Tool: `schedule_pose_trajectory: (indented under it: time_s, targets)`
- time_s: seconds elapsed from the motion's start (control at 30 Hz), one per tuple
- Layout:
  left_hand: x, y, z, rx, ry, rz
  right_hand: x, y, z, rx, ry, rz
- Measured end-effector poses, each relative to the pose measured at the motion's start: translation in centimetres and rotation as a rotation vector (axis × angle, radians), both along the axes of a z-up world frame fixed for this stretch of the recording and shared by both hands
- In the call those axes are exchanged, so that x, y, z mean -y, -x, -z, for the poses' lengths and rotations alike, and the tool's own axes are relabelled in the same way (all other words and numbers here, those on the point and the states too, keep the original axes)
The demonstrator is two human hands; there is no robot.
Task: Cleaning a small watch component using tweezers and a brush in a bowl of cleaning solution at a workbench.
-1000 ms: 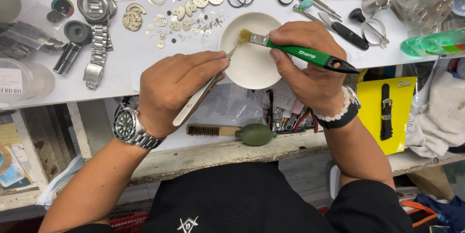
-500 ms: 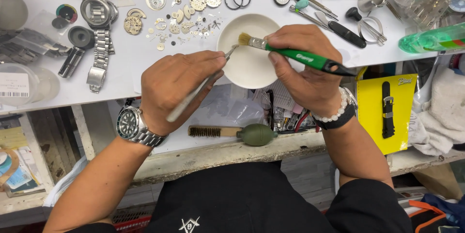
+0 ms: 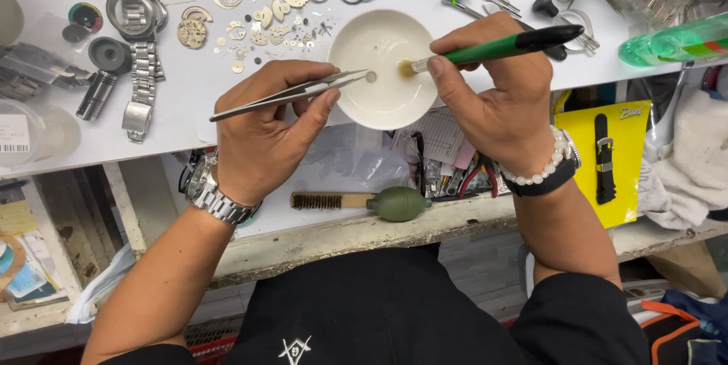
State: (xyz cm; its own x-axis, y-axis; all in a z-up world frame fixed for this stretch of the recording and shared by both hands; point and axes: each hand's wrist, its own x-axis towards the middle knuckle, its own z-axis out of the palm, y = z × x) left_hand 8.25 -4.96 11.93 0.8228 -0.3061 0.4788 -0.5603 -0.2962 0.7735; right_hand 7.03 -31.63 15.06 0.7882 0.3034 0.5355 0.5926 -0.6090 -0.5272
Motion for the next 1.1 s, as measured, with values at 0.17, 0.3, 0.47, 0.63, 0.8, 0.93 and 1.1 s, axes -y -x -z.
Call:
schedule_pose_trajectory:
  time_s: [0.17,0.3,0.47,0.63,0.8,0.93,1.1]
  targets:
    - [0.0,0.1,0.2,0.006,-0.003,-0.002,-0.2,-0.1,0.0,-0.085,0.062,0.012]
    - [0.1,0.0,0.1,0.022,-0.002,0.001,-0.6,-0.2,-0.4,-0.09,0.023,0.014]
    - [0.2,-0.2,0.2,0.012,0.006,0.008,-0.7,-0.3,-0.4,-0.095,-0.043,0.012]
    - [0.8,-0.2,0.6,0.047,0.003,0.008,-1.2,-0.7,-0.6,-0.097,-0.084,0.019]
    - [1.3,-0.3,1.1,0.086,0.007,0.01,-1.6,-2.0,0.9,-0.003,0.07,-0.111]
    - [1.4,-0.1,1.8,0.111,-0.025,-0.025,-2.6,-1.9,0.7,-0.04,0.143,-0.146]
    - [1.4,-0.1,2.2,0.169,-0.006,-0.019,-2.8,-2.8,0.9,-0.005,0.191,-0.169]
